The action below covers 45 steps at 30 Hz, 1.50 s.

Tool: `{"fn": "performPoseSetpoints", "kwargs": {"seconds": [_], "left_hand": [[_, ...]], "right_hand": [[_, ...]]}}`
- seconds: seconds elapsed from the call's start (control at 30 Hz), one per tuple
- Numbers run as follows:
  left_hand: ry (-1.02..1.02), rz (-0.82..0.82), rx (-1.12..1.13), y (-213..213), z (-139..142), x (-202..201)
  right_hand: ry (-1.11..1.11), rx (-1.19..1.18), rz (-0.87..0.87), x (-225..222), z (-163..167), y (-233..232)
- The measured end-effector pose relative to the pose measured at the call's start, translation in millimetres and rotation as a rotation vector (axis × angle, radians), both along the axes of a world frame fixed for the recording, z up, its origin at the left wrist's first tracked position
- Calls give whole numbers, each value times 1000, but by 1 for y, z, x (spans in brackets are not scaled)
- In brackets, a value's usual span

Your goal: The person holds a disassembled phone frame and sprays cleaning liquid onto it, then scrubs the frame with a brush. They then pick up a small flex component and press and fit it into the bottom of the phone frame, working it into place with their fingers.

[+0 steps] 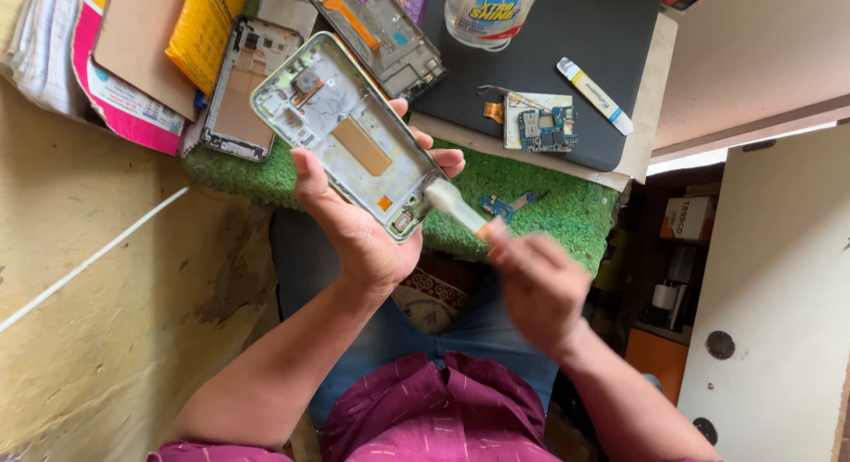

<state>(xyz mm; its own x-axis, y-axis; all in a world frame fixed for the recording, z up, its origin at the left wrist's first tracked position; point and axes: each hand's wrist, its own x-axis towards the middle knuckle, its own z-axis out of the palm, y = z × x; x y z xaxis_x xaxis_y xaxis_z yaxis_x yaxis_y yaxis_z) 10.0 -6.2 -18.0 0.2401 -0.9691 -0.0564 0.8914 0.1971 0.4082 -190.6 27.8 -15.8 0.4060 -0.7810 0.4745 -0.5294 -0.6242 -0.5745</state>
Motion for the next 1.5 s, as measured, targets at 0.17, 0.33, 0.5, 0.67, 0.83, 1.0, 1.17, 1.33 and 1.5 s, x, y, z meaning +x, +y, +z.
{"fn": "performPoseSetpoints", "kwargs": {"seconds": [0.17,0.33,0.5,0.67,0.83,1.0,1.17,1.33,1.5], "left_hand": [[10,-11,18,1,1,1],[10,-13,-3,1,3,0],[8,-6,-2,1,5,0],[10,-4,7,1,3,-1],[46,-10,-2,1,2,-1],[-35,29,15,1,3,-2],[-21,19,22,3,4,-1],[-35,33,-11,1,2,-1],[-11,36,33,3,4,-2]], "right_hand": [[6,-22,60,0,1,0],[-9,29,23,-1,-1,-1],[-20,-4,56,1,0,0],[-24,-19,25,4,0,0],[-15,38,48,0,-3,0],[-31,63,49,0,-3,2],[40,21,7,1,-6,2],[-30,60,87,2,-6,4],[-18,38,46,1,1,-4]]}}
